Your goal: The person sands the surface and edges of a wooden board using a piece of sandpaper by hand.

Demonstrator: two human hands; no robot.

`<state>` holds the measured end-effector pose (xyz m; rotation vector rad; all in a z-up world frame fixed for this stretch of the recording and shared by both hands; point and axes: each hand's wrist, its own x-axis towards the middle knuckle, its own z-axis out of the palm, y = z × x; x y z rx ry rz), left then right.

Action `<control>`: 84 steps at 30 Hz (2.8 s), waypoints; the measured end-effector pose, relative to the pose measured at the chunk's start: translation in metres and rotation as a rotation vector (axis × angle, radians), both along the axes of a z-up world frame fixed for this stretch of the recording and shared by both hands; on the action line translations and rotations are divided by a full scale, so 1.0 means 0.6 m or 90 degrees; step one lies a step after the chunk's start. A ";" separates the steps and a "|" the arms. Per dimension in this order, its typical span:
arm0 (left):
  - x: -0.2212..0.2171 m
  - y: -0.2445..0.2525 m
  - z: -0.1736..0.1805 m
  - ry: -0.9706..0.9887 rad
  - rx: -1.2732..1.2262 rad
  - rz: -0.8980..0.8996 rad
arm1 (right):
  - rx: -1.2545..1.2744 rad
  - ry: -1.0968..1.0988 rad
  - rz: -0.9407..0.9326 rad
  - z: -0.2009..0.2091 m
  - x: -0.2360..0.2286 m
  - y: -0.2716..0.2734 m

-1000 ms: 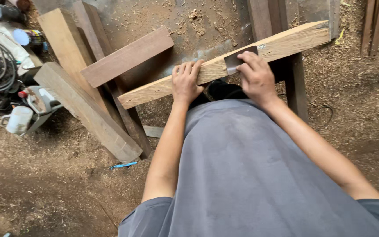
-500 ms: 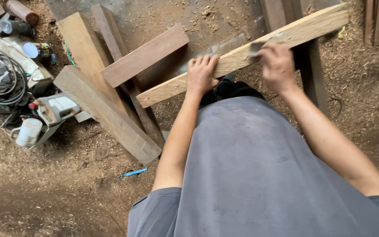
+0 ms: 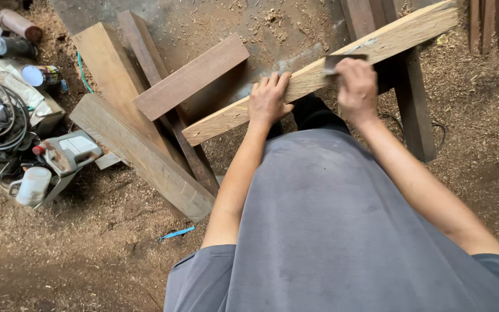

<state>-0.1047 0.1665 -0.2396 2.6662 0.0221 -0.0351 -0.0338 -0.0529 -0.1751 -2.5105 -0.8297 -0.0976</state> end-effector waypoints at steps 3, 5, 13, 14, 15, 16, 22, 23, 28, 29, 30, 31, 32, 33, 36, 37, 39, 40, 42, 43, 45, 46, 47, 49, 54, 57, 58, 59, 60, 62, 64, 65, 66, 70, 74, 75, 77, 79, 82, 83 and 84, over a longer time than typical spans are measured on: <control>0.003 0.002 0.007 0.014 -0.005 0.001 | 0.022 0.006 0.107 -0.004 -0.018 0.023; 0.004 0.001 0.010 0.011 -0.006 0.002 | 0.002 -0.009 0.158 -0.002 -0.011 0.003; 0.001 0.004 0.011 0.027 -0.015 -0.007 | -0.029 0.039 -0.052 0.022 0.062 -0.047; -0.005 0.007 0.016 0.023 -0.030 -0.011 | 0.008 0.024 -0.011 0.013 0.040 -0.034; -0.006 0.007 0.023 0.024 -0.046 -0.008 | 0.042 0.014 0.036 0.007 0.015 -0.017; 0.005 0.009 0.028 -0.004 -0.051 -0.010 | 0.043 0.024 0.062 0.009 0.017 -0.004; 0.031 -0.029 0.051 -0.063 -0.054 0.002 | -0.030 0.036 0.071 0.026 0.058 -0.046; 0.040 -0.039 0.048 -0.050 -0.058 0.009 | -0.043 0.037 0.063 0.031 0.074 -0.061; 0.068 -0.075 0.011 0.021 -0.072 0.116 | 0.013 0.067 0.107 0.018 0.102 -0.093; 0.067 -0.076 0.003 0.029 -0.061 0.144 | 0.034 0.078 0.118 0.014 0.097 -0.087; 0.066 -0.078 -0.004 0.037 -0.050 0.171 | 0.056 0.089 0.130 0.010 0.094 -0.083; 0.064 -0.081 -0.009 0.025 -0.044 0.184 | 0.059 0.092 0.148 0.008 0.094 -0.083; 0.063 -0.083 -0.011 0.012 -0.037 0.196 | 0.062 0.095 0.166 0.006 0.093 -0.083; 0.060 -0.080 -0.011 -0.003 -0.028 0.209 | 0.068 0.095 0.185 0.004 0.093 -0.079; 0.064 -0.085 -0.006 0.007 -0.002 0.225 | -0.024 0.110 0.150 0.006 0.119 -0.103; 0.063 -0.087 -0.005 -0.002 0.001 0.227 | -0.033 0.096 0.102 0.011 0.134 -0.122; 0.063 -0.086 -0.004 -0.021 0.009 0.232 | -0.047 0.066 0.008 0.022 0.164 -0.140; 0.063 -0.085 -0.004 -0.024 0.008 0.236 | -0.019 0.076 0.025 0.022 0.162 -0.138; 0.063 -0.088 -0.004 -0.031 0.004 0.241 | 0.035 0.098 0.056 0.015 0.137 -0.134; 0.064 -0.090 -0.005 -0.024 0.000 0.241 | 0.079 0.083 0.110 0.010 0.116 -0.108; 0.064 -0.085 -0.004 -0.011 -0.003 0.241 | 0.116 0.084 0.198 0.005 0.087 -0.077; 0.061 -0.086 -0.002 -0.019 -0.004 0.242 | 0.109 0.098 0.230 0.004 0.079 -0.074; 0.062 -0.087 -0.001 -0.028 -0.005 0.242 | 0.103 0.110 0.263 0.005 0.079 -0.072; 0.060 -0.087 0.000 -0.038 -0.001 0.242 | 0.046 0.121 0.211 0.012 0.112 -0.097; 0.063 -0.089 -0.004 -0.034 0.012 0.240 | 0.058 0.126 0.174 0.008 0.132 -0.133; 0.063 -0.086 -0.006 -0.023 0.005 0.240 | 0.083 0.160 0.259 -0.008 0.107 -0.094; 0.065 -0.084 -0.006 -0.036 0.008 0.242 | 0.073 0.168 0.272 -0.013 0.100 -0.098; 0.063 -0.087 -0.006 -0.046 0.008 0.240 | 0.062 0.179 0.280 -0.015 0.092 -0.101; 0.061 -0.087 -0.006 -0.055 0.008 0.238 | 0.029 0.153 0.243 -0.014 0.104 -0.107; 0.061 -0.088 -0.008 -0.049 0.011 0.237 | -0.043 0.101 0.164 -0.005 0.140 -0.141; 0.061 -0.089 -0.007 -0.047 0.013 0.241 | -0.022 0.066 0.144 -0.004 0.146 -0.146; 0.061 -0.089 -0.007 -0.049 0.015 0.241 | -0.011 0.048 0.133 -0.006 0.146 -0.146; 0.062 -0.089 -0.006 -0.050 0.016 0.240 | 0.029 0.072 0.172 -0.011 0.132 -0.127; 0.065 -0.085 -0.002 -0.052 0.017 0.239 | 0.108 0.168 0.288 -0.019 0.104 -0.072; 0.060 -0.092 -0.001 -0.046 0.012 0.250 | 0.009 0.158 0.180 0.000 0.155 -0.136; 0.061 -0.092 0.000 -0.046 0.014 0.259 | 0.002 0.149 0.165 0.001 0.162 -0.140; 0.064 -0.091 -0.002 -0.052 0.010 0.258 | -0.015 0.137 0.132 -0.002 0.157 -0.147; 0.062 -0.094 -0.007 -0.054 0.005 0.253 | 0.047 0.153 0.197 -0.010 0.121 -0.092; 0.062 -0.086 -0.015 -0.060 0.011 0.247 | 0.070 0.189 0.310 -0.015 0.102 -0.061; 0.062 -0.088 -0.016 -0.055 0.014 0.243 | 0.066 0.202 0.345 -0.014 0.100 -0.055; 0.061 -0.088 -0.017 -0.051 0.016 0.239 | 0.050 0.195 0.309 -0.009 0.114 -0.065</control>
